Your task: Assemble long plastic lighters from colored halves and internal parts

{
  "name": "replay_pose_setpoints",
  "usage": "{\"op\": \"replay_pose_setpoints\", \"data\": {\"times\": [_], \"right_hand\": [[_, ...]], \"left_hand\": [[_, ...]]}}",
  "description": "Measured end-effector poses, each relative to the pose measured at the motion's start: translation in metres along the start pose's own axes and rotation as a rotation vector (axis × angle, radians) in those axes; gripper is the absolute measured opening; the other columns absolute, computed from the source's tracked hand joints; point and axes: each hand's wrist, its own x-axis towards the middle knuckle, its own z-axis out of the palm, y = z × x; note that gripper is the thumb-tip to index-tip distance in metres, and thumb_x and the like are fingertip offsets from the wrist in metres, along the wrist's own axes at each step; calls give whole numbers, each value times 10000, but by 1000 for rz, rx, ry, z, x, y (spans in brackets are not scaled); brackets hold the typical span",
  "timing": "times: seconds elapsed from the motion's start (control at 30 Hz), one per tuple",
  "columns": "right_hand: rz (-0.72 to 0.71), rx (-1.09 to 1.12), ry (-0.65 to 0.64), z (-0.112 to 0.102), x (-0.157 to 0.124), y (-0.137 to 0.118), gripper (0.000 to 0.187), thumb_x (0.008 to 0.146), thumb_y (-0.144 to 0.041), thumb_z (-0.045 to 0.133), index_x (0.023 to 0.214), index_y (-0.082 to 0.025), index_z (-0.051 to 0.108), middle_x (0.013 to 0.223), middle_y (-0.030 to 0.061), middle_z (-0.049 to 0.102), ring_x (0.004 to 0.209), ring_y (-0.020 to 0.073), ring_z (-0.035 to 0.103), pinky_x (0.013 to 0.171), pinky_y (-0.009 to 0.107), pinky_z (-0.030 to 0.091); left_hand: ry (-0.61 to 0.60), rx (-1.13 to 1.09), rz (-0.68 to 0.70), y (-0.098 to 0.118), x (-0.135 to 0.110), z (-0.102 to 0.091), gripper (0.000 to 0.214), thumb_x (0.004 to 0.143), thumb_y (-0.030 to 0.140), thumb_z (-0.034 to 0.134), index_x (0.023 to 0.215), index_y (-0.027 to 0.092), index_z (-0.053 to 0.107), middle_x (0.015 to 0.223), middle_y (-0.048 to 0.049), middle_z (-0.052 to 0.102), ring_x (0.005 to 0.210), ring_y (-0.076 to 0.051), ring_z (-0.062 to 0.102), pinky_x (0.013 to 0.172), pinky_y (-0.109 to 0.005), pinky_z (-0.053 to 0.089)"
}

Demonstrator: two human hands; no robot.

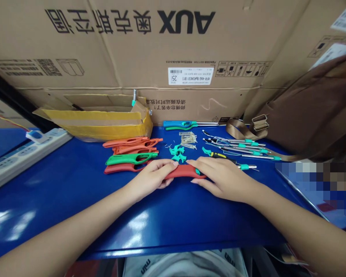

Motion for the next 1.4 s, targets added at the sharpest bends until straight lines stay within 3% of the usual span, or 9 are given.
{"op": "replay_pose_setpoints", "data": {"times": [0.13,0.23,0.3,0.5,0.7,0.9,1.07,1.2,1.4], "right_hand": [[22,61,-7,-2,-2,1,449,1074,-426,400,1362,-124,566,1059,116,713,937,256,700,758,371,548],[22,144,-34,-5,-4,0,410,1074,-432,408,1307,-157,603,1059,92,712,921,230,702,758,343,533],[0,178,-71,-6,-4,-2,392,1074,-440,405,1249,-172,630,1045,79,711,884,215,696,744,327,517],[-16,213,-144,-7,-1,-5,377,1092,-388,350,1100,-177,662,971,61,711,820,197,665,720,322,468],[45,246,-156,-14,-1,-2,327,1068,-423,442,1164,-215,676,1024,44,742,871,190,691,742,300,456],[90,114,-154,-21,-6,3,232,1017,-249,471,1042,-186,692,902,51,748,789,204,686,682,313,397],[82,52,-215,-18,-3,1,290,1047,-315,450,883,-178,646,789,37,716,674,192,647,621,313,328],[44,15,-265,-10,0,-7,301,1060,-358,455,892,-181,631,792,34,718,672,200,654,611,318,310],[93,65,-280,-11,2,-10,306,1054,-417,464,943,-195,644,876,31,737,747,210,681,639,319,387]], "left_hand": [[69,275,280,1,-4,-2,321,992,455,572,1133,194,696,780,6,685,672,-124,601,636,-232,465],[-2,485,472,1,-7,-5,259,987,353,624,1189,218,716,1088,-27,759,941,-162,683,864,-257,492],[-63,567,531,0,-9,-6,259,994,325,623,1210,216,714,1105,-28,762,950,-162,691,866,-248,487],[-118,635,562,-4,-8,-8,270,1005,322,615,1215,187,718,1053,-29,763,891,-142,692,819,-213,484],[-115,638,552,-1,-7,-13,251,1004,316,618,1199,201,726,1038,-14,764,884,-127,699,824,-192,494],[-90,747,607,13,-11,-25,252,1015,318,594,1199,194,713,1032,-25,764,885,-144,707,816,-212,503],[-120,928,600,15,-11,-24,278,1049,316,499,1181,180,703,961,-35,745,823,-165,691,760,-260,487],[-118,1047,608,8,-11,-14,292,1024,375,550,1182,172,688,931,-37,723,800,-181,678,720,-276,467],[-120,1065,575,6,-11,-13,238,1046,339,524,1104,185,696,924,-26,706,775,-153,664,687,-251,444]]}}
